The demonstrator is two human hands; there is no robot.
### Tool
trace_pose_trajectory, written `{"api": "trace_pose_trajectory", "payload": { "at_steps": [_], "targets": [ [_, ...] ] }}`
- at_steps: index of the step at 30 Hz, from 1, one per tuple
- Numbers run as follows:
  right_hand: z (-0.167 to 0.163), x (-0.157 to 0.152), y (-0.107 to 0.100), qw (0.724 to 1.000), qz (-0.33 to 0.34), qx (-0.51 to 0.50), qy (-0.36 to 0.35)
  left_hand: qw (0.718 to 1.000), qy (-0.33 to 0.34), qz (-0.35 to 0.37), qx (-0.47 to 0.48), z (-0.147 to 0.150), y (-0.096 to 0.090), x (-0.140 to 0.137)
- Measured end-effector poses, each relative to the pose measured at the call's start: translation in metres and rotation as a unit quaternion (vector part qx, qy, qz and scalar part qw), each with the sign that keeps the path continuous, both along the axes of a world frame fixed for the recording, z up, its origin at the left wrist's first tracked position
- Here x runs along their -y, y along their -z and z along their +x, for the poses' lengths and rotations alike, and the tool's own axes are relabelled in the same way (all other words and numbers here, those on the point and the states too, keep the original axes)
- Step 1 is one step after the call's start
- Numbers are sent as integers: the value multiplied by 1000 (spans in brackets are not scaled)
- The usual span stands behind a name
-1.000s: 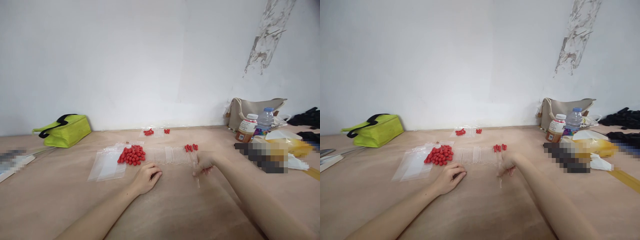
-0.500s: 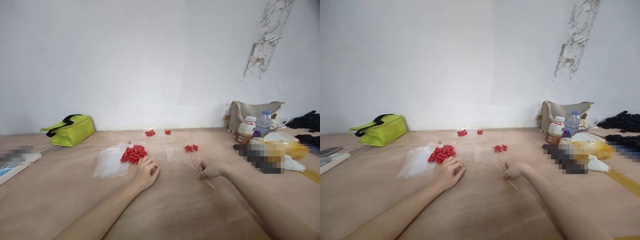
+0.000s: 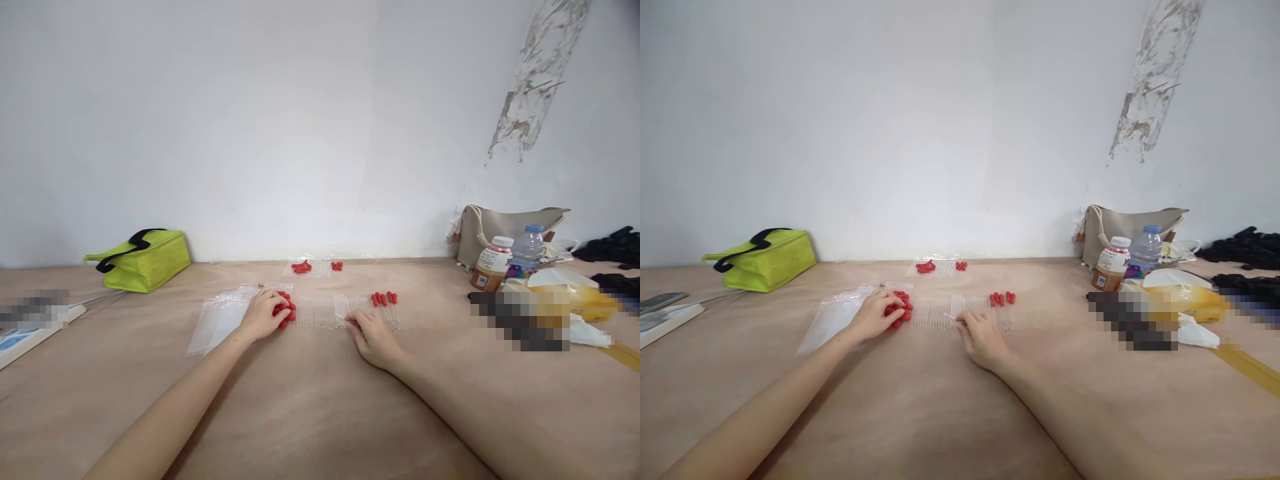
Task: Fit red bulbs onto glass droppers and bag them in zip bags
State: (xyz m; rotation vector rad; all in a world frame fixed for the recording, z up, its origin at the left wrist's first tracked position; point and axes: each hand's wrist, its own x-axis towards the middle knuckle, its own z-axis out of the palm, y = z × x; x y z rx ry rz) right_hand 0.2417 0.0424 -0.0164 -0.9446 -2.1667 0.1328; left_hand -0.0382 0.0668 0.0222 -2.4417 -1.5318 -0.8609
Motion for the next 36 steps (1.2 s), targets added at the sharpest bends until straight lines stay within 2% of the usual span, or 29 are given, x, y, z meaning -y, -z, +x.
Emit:
{"api": "trace_pose_trajectory", "payload": {
  "at_steps": [4, 8, 14, 19, 22, 25, 27, 32, 36],
  "targets": [
    [0, 4, 8, 1000, 14, -5, -7, 998, 58, -21, -21, 10, 2, 1],
    [3, 5, 8, 1000, 8, -3, -14, 996, 81, -36, -5, 14, 5, -2],
    [3, 3, 9, 999, -15, -17, -31, 993, 70, -43, 88, 14, 5, -2],
    [4, 0, 12, 999, -29, -22, -31, 980, 59, -65, 180, 31, 13, 16],
    [4, -1, 13, 999, -24, -10, -31, 963, 88, -98, 234, 47, 24, 32],
    [3, 0, 12, 999, -17, -1, -30, 913, 153, -191, 326, 57, 32, 44],
    [3, 1, 10, 999, -12, 3, -30, 890, 174, -237, 348, 59, 34, 47],
    [0, 6, 8, 999, -11, 6, -29, 890, 148, -240, 358, 60, 38, 47],
    [-5, 9, 8, 999, -19, -2, -38, 883, 154, -231, 379, 60, 43, 46]
  ]
}}
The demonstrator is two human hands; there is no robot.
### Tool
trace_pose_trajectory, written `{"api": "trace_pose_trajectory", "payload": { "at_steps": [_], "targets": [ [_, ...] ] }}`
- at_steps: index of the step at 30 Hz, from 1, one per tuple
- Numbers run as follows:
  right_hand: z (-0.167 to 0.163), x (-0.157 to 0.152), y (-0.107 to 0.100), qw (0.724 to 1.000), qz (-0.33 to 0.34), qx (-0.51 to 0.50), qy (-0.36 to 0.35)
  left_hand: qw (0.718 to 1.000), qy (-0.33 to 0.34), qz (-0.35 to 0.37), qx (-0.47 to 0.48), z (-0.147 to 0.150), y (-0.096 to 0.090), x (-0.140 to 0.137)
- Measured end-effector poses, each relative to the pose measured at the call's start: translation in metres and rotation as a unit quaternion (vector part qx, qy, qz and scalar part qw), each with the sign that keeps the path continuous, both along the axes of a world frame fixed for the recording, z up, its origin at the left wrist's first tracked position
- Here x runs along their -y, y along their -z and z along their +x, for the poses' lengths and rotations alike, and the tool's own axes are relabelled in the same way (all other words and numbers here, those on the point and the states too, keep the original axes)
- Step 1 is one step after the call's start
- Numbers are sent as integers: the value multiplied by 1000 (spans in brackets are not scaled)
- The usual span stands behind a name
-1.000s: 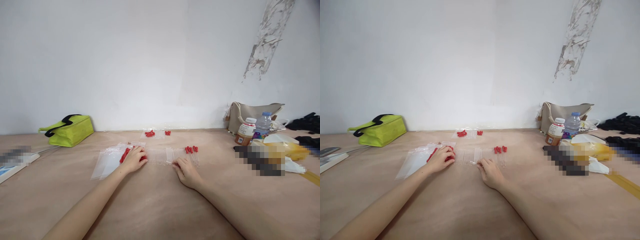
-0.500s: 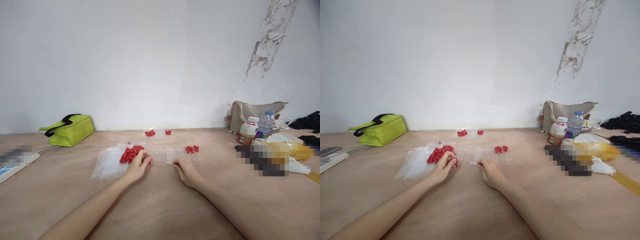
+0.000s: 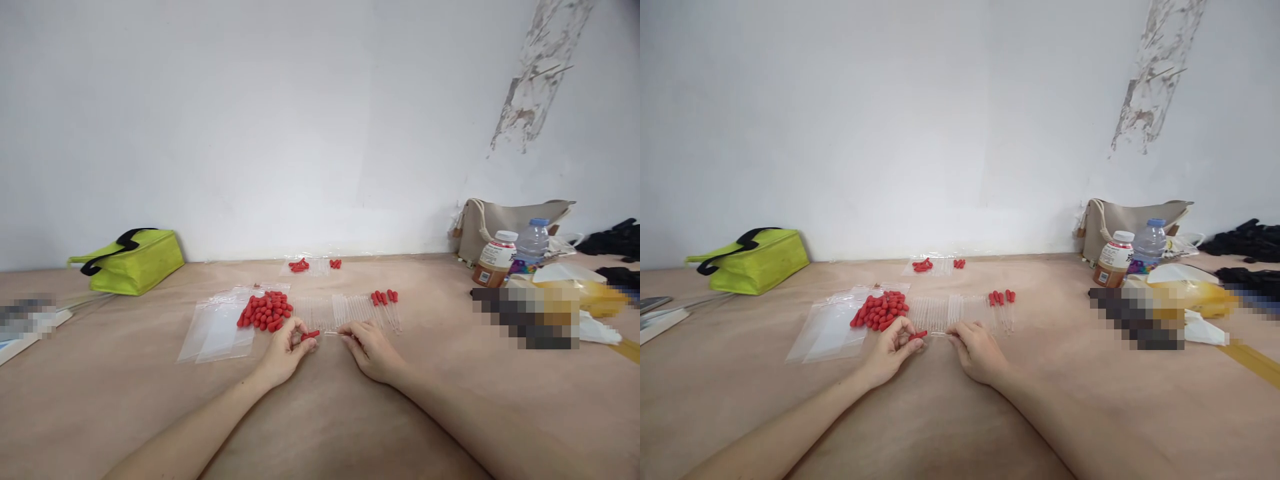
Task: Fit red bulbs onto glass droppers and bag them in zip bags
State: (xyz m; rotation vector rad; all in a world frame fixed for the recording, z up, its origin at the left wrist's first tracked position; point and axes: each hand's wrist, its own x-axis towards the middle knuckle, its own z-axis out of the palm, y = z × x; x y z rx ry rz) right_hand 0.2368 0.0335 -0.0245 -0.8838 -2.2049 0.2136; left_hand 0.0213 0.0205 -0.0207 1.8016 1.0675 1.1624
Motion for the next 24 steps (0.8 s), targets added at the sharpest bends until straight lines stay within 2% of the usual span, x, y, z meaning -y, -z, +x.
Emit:
{"api": "trace_pose_trajectory", "payload": {
  "at_steps": [12, 24],
  "targets": [
    [-4, 2, -1, 998, -32, -24, -38, 992, -1, 64, -107, 1, -5, 2],
    [-4, -1, -3, 998, -2, 17, -61, 972, 1, 147, -182, 7, -15, 12]
  ]
}}
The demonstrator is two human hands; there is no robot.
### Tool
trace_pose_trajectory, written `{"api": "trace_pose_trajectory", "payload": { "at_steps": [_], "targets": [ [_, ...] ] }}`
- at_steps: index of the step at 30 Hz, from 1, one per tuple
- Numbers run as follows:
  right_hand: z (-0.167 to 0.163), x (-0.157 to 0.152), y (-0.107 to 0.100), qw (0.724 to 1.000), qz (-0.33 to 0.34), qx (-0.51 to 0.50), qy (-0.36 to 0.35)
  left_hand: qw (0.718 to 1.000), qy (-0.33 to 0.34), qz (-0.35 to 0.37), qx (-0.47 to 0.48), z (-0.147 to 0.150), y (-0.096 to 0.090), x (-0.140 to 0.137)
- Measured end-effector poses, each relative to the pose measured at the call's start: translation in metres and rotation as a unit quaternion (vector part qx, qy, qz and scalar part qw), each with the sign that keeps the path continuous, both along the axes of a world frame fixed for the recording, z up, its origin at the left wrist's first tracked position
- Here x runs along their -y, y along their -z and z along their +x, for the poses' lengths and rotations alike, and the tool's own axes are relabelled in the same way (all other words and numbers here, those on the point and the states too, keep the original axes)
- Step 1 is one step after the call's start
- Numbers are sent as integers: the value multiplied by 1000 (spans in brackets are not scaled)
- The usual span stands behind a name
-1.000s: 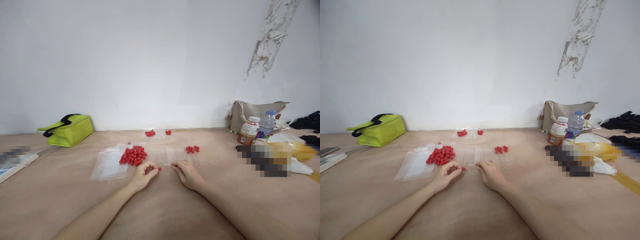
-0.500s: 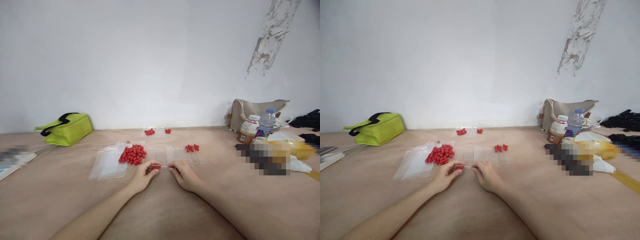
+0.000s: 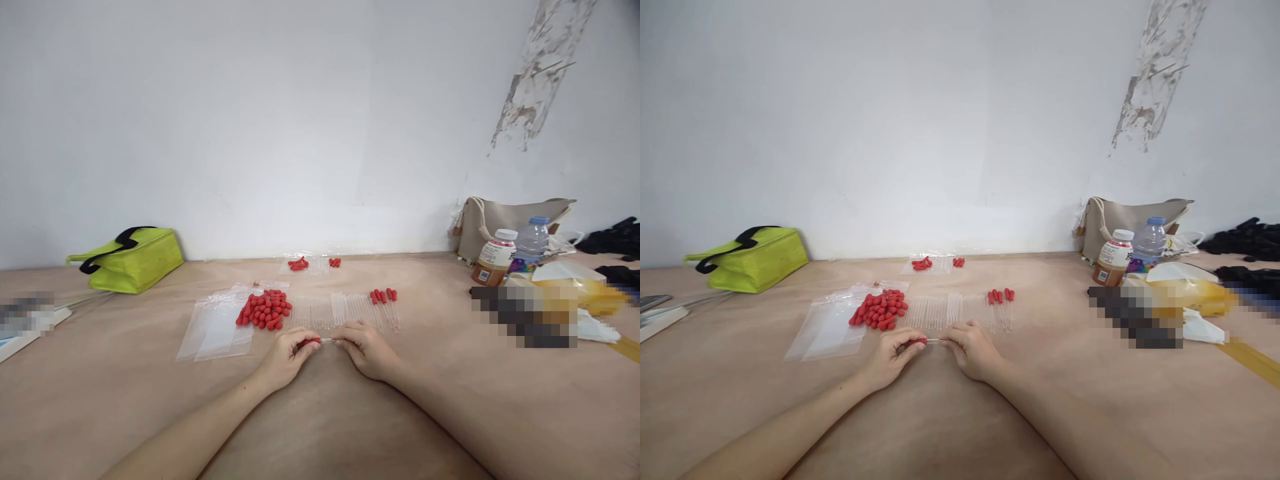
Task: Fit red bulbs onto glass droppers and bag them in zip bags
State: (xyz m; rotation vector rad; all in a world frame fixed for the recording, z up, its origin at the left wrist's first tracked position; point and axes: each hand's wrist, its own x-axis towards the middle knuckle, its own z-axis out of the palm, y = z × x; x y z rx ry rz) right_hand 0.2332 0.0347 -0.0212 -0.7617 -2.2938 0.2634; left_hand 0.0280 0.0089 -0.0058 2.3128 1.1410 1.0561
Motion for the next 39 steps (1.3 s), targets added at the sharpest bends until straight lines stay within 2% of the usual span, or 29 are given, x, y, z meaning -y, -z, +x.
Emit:
{"api": "trace_pose_trajectory", "payload": {
  "at_steps": [10, 26, 30, 35, 37, 39],
  "targets": [
    [-3, 4, 4, 995, 93, 41, 20, 997, 9, 24, -74, 1, -1, 5],
    [-9, 5, 8, 995, 87, 55, 7, 993, 40, 52, -94, 2, 1, 5],
    [-7, 6, 0, 987, 127, 89, 41, 995, 23, 59, -80, -1, 2, 2],
    [-6, 13, -11, 964, 198, 164, 72, 994, 24, 56, -95, -6, 2, 1],
    [-4, 12, -14, 963, 191, 168, 85, 995, -2, 62, -84, -8, 2, 1],
    [3, 4, -18, 971, 150, 133, 132, 994, -49, 64, -68, -11, 1, 2]
  ]
}}
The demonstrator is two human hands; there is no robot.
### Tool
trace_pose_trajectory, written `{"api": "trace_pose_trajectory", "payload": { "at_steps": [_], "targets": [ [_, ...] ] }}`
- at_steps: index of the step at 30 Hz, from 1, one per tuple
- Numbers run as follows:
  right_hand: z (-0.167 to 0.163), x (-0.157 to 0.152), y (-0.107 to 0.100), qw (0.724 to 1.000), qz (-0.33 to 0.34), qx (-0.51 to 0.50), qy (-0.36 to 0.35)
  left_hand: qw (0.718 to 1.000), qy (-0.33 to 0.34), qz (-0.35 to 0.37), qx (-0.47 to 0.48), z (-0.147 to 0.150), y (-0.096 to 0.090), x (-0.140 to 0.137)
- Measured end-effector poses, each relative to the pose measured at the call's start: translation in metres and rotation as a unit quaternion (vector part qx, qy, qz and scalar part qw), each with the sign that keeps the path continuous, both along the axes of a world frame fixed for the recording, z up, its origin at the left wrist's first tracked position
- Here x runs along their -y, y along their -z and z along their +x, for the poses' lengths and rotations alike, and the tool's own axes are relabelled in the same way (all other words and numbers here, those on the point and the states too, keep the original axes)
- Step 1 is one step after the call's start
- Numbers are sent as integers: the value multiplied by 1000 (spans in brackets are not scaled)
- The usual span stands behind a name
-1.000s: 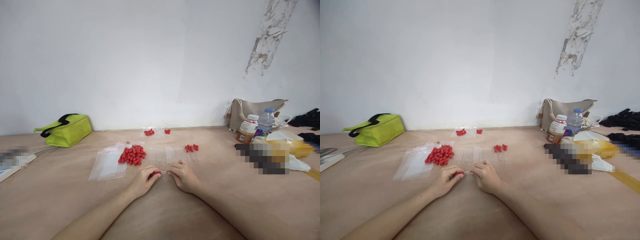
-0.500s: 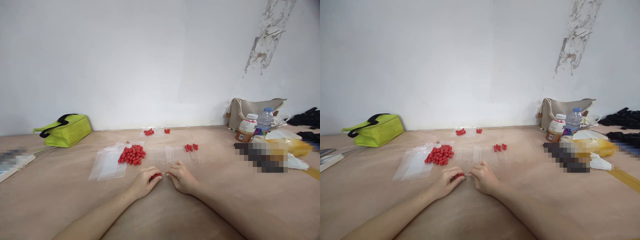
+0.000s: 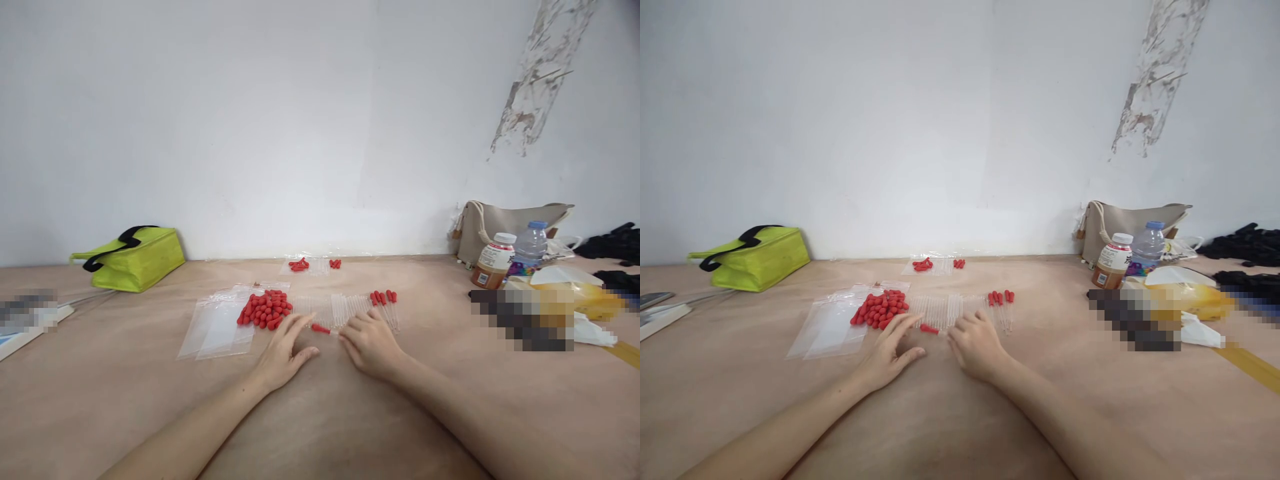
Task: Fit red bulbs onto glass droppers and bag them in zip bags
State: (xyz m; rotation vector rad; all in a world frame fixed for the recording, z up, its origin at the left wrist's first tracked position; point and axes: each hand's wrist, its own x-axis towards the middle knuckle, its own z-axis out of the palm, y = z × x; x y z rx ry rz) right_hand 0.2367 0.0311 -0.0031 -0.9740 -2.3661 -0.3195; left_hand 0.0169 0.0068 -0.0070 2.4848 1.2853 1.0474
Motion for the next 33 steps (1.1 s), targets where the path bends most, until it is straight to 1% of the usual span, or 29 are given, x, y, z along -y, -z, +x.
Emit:
{"api": "trace_pose_trajectory", "payload": {
  "at_steps": [2, 3, 4, 6, 8, 10, 15, 19, 21, 24, 26, 33],
  "targets": [
    [14, -15, -4, 992, -59, -86, 78, 1000, -30, -5, 5, -2, 0, 0],
    [23, -23, -5, 979, -99, -130, 124, 999, -32, -8, 2, -3, 0, 0],
    [33, -32, -6, 962, -138, -171, 160, 1000, -27, -9, -4, -4, 0, 0],
    [52, -48, -6, 917, -199, -248, 240, 1000, -7, -5, -20, -3, 1, -1],
    [68, -59, -4, 883, -234, -279, 297, 999, 10, -1, -31, -3, 2, -2],
    [76, -64, 1, 868, -251, -280, 325, 999, 17, -2, -37, -2, 3, -3],
    [76, -68, 10, 870, -252, -243, 346, 999, 19, -7, -36, -2, 4, -4],
    [73, -67, 9, 880, -239, -216, 349, 999, 22, -7, -33, -2, 4, -4],
    [70, -64, 8, 894, -221, -209, 330, 999, 23, -6, -33, -2, 4, -3],
    [62, -58, 6, 923, -194, -186, 276, 999, 22, -3, -34, -2, 4, -4],
    [57, -55, 5, 933, -188, -160, 260, 999, 21, 1, -35, -2, 5, -4],
    [52, -49, -3, 927, -206, -105, 294, 999, 19, 5, -40, -2, 4, -4]
  ]
}}
